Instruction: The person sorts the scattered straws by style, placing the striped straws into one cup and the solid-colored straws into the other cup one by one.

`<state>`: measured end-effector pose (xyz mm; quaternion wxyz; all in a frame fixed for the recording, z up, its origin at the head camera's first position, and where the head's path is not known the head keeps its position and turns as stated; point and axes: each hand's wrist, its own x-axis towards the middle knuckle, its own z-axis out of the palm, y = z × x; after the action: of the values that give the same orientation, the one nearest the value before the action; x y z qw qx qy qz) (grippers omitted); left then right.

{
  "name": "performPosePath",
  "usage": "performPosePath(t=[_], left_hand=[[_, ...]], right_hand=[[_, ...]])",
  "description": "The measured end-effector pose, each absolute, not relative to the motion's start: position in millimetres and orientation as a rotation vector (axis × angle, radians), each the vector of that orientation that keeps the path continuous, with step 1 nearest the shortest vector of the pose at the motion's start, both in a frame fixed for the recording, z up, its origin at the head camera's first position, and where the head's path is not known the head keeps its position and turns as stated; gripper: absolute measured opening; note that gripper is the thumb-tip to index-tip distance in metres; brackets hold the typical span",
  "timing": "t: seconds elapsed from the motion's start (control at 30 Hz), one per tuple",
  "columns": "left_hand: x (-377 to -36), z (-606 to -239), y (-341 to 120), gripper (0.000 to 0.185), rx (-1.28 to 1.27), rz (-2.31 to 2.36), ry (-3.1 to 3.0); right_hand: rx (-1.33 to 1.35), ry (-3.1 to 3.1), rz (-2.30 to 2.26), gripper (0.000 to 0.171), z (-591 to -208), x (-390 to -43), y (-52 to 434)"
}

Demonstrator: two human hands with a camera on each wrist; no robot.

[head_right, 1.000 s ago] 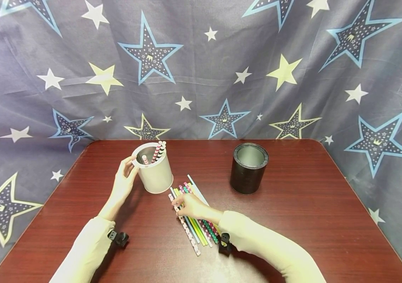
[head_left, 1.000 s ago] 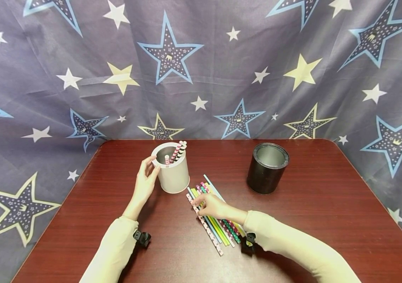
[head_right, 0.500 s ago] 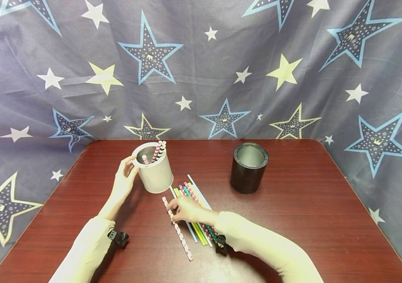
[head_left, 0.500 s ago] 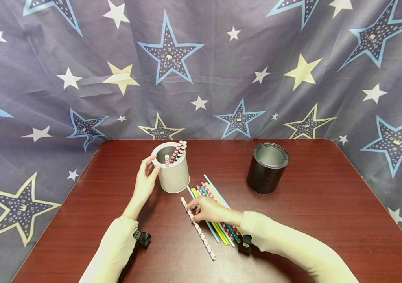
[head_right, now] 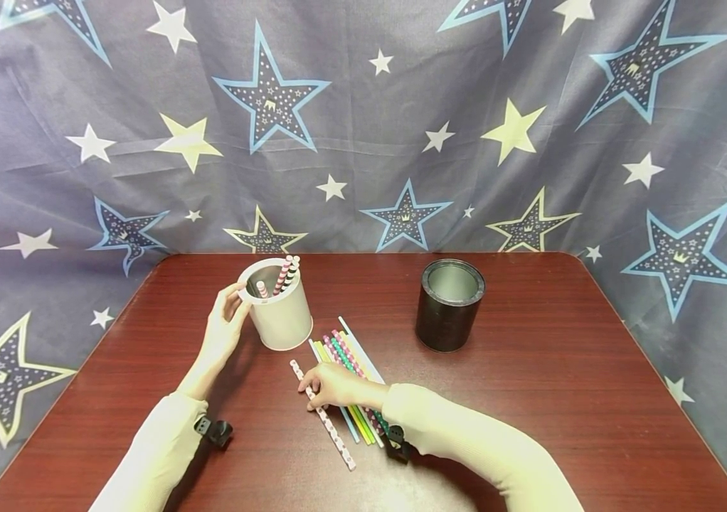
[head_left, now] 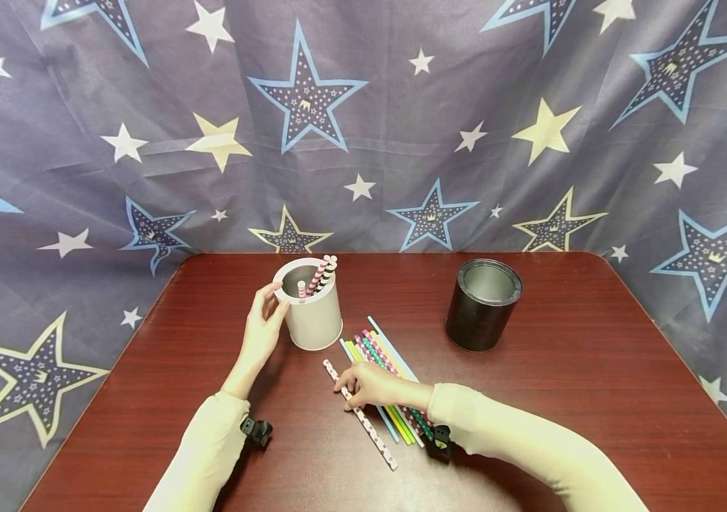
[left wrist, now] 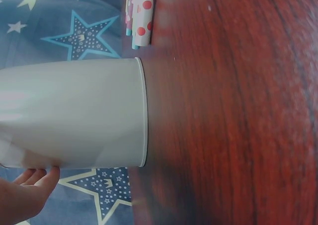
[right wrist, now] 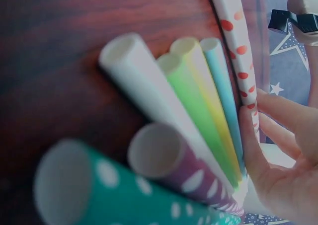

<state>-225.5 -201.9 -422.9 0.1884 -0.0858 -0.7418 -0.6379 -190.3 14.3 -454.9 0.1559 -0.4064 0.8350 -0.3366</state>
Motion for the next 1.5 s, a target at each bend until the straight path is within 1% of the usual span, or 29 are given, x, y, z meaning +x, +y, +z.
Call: performPosePath(t=[0.2, 0.53, 0.7, 0.9, 1.27, 1.5], left_hand=[[-212.9, -404.4, -194.3, 0.037, -0.225, -1.810, -2.103], [-213.4, -405.1, -194.3, 0.037, -0.214, -1.802, -2.115], [-212.9, -405.6, -195.2, 0.036, -0.213, -1.798, -2.121], [-211.6, -404.3, -194.8, 0.036, -0.206, -1.797, -2.124], [-212.0, -403.6, -193.9, 0.037, -0.227, -1.796, -2.112], [-212.5, -402.2, -193.2, 0.038, -0.219, -1.801, -2.117]], right_hand=[[-1.164, 2.396, -0.947, 0.029, -457.5, -191.1, 15.2], [-1.152, 2.451, -0.899, 0.029, -454.8, -188.5, 15.3], [-1.085, 2.383, -1.044, 0.029, -457.4, -188.2, 16.3], [-0.912, 2.242, -1.265, 0.030, -459.2, -186.8, 16.5], [-0.718, 2.135, -1.480, 0.032, -447.0, -189.3, 21.9], [-0.678, 2.112, -1.587, 0.036, -439.7, -190.5, 25.6]])
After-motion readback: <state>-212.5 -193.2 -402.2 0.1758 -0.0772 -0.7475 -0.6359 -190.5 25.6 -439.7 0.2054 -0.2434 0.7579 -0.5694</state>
